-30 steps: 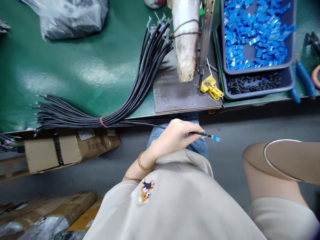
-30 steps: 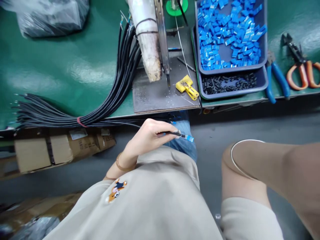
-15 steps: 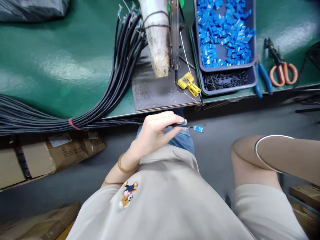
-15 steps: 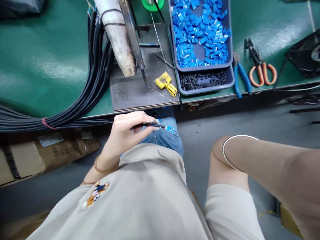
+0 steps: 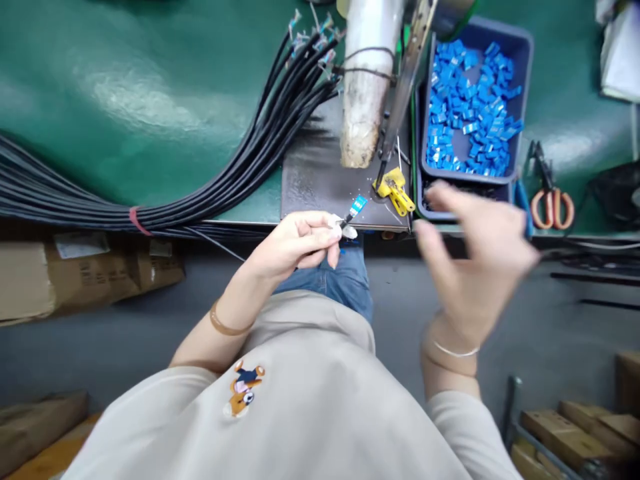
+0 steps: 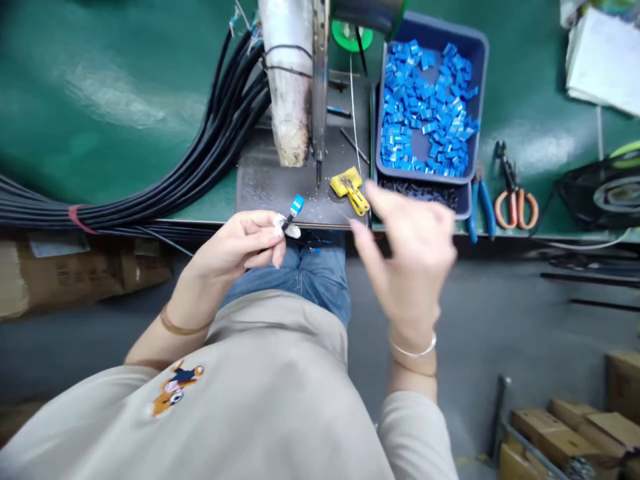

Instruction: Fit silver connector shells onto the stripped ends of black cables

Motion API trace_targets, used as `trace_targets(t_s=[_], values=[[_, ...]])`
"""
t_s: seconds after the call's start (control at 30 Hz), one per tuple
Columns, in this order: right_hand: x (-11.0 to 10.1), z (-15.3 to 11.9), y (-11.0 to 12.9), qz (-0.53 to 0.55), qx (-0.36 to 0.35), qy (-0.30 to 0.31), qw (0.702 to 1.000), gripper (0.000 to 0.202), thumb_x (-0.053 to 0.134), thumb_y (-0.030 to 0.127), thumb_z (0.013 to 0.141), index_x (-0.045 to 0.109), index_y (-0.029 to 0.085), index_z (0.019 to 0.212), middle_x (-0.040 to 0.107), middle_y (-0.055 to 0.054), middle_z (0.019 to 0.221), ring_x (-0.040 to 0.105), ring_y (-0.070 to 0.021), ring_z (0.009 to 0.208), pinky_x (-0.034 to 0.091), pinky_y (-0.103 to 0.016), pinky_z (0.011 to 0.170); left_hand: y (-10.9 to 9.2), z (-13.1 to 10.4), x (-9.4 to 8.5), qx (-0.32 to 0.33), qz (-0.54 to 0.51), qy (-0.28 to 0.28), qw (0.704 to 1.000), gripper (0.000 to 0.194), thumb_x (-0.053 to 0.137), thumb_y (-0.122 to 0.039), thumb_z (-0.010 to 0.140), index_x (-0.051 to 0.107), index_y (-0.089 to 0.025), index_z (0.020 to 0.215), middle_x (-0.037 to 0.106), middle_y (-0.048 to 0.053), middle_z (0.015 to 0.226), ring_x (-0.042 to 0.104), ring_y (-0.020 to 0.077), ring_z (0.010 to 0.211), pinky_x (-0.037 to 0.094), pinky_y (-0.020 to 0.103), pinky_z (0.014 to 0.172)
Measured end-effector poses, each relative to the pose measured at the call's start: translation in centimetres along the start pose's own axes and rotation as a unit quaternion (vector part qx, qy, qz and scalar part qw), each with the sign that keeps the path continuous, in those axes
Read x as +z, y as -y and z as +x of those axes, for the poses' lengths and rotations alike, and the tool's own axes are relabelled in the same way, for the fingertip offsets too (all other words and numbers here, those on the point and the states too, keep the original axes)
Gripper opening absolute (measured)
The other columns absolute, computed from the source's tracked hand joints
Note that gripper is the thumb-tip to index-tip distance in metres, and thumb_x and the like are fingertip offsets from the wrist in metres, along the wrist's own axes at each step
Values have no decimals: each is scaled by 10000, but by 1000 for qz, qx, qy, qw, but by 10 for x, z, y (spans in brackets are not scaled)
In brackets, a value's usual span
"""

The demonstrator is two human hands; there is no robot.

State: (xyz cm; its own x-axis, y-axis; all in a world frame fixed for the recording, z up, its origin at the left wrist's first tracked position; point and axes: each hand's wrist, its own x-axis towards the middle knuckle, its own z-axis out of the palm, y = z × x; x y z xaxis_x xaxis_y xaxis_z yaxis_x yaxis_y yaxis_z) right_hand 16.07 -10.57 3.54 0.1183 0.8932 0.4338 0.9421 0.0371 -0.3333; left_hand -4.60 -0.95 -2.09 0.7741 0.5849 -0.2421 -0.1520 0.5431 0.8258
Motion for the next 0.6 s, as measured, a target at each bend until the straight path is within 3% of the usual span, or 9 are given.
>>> trace_targets(t_s=[0.1, 0.17, 0.33, 0.4, 0.47, 0.53, 0.6], values=[[22, -1, -9, -46, -65, 2, 997, 273, 628, 310, 883, 656, 235, 1145, 717, -5, 911, 625, -175, 882, 404, -373, 864, 5, 3, 8, 9, 12, -30, 999, 241, 738, -306, 789, 625, -121, 896, 684, 37, 632, 320, -8, 333, 174, 137, 320], [30, -2, -14, -49, -63, -11, 997, 177, 638, 287, 877, 685, 252, 1044, 693, 22, 816, 600, -154, 813, 389, -353, 831, 3, 5, 14, 33, 26, -44, 998, 240, 751, -281, 775, 631, -119, 906, 676, 20, 642, 342, -10, 353, 211, 129, 332], [28, 1, -16, -46, -63, 18, 997, 85, 665, 300, 855, 695, 253, 919, 644, 14, 798, 568, -146, 794, 385, -343, 790, 4, 14, 21, 104, 88, -77, 988, 178, 749, -258, 765, 690, -108, 839, 653, 6, 640, 533, 36, 519, 440, 136, 513], [25, 3, -15, -39, -63, 25, 997, 57, 670, 294, 851, 685, 240, 860, 634, 14, 783, 571, -146, 787, 396, -341, 772, 5, 16, 23, 122, 124, -92, 981, 189, 753, -272, 752, 707, -106, 828, 656, 11, 660, 571, 65, 579, 473, 165, 570], [24, 4, -13, 8, -41, -24, 999, 48, 658, 245, 855, 668, 219, 815, 646, 8, 793, 599, -148, 805, 433, -342, 781, 6, 16, 25, 150, 172, -107, 968, 189, 739, -283, 760, 713, -105, 817, 664, 17, 690, 568, 77, 601, 465, 180, 581], [23, 4, -10, 72, -1, -125, 990, 45, 627, 191, 867, 662, 205, 843, 671, -13, 848, 638, -156, 838, 478, -338, 773, 5, 16, 28, 178, 231, -111, 950, 170, 704, -276, 787, 705, -106, 788, 657, 14, 689, 551, 80, 612, 445, 186, 586], [23, 4, -6, 130, 31, -228, 964, 85, 589, 166, 886, 659, 208, 910, 678, -23, 875, 660, -141, 756, 495, -307, 666, 4, 15, 30, 192, 279, -104, 935, 169, 660, -262, 820, 686, -109, 754, 626, 0, 628, 517, 75, 582, 413, 188, 567]])
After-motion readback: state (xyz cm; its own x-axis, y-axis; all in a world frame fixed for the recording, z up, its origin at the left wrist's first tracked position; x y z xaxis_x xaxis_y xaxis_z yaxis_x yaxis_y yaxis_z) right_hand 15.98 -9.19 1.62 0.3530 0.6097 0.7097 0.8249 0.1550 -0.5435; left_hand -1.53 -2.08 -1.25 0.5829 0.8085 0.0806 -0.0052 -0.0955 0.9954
